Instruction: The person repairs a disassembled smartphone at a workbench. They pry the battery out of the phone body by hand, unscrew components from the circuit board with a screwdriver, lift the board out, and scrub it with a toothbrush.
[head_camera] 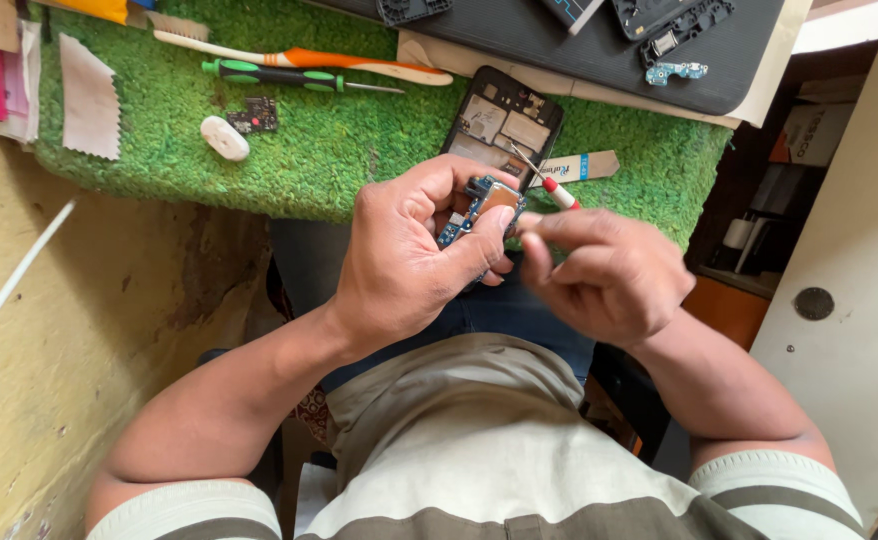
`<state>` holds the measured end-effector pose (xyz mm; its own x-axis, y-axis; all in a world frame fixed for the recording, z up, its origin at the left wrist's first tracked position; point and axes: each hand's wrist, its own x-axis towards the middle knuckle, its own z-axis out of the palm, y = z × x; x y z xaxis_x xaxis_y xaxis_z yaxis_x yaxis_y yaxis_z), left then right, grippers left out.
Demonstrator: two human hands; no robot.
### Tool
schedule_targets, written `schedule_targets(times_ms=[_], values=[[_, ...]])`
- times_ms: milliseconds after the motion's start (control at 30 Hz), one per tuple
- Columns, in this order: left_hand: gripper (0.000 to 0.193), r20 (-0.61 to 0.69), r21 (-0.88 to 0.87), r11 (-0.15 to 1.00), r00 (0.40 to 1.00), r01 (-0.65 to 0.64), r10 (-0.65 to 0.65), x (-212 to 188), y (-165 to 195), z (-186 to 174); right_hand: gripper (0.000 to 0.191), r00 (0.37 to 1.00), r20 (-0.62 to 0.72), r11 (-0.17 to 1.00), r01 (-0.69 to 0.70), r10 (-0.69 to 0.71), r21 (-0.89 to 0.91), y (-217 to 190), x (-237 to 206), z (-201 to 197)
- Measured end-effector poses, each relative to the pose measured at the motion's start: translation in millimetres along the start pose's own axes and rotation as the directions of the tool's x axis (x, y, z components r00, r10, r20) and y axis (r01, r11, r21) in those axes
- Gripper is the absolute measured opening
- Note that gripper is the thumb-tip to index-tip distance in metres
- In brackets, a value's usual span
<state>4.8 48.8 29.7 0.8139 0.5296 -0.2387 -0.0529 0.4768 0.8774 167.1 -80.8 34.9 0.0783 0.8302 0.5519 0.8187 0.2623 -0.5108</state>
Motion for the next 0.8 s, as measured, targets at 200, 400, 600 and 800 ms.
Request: schedule_targets(times_ms=[200, 400, 600, 800], values=[[0.021, 0.018, -0.010, 1.000, 1.000, -0.014, 0.014, -0.8, 0.2, 0.6, 0.035, 1.000, -0.005, 1.000, 0.004, -0.004, -0.016, 0.8, 0.1, -0.8], [0.022, 0.006, -0.007, 1.000, 1.000, 0.010, -0.010, -1.4, -0.6, 0.8, 0.034, 1.000, -0.009, 1.000, 0.001, -0.001, 0.002, 0.6, 0.0, 0.1], [0.023, 0.014, -0.016, 1.000, 1.000, -0.009, 0.009, 0.1, -1.5, -0.7, 0.034, 1.000, -0.022, 1.000, 0.008, -0.008, 0.006, 3.9, 0.9, 1.0], [0.023, 0.014, -0.014, 1.000, 1.000, -0.006, 0.007, -0.9, -2.7, -0.6, 0.035, 1.000, -0.013, 0.999, 0.017, -0.018, -0.028, 3.2, -1.0, 1.2]])
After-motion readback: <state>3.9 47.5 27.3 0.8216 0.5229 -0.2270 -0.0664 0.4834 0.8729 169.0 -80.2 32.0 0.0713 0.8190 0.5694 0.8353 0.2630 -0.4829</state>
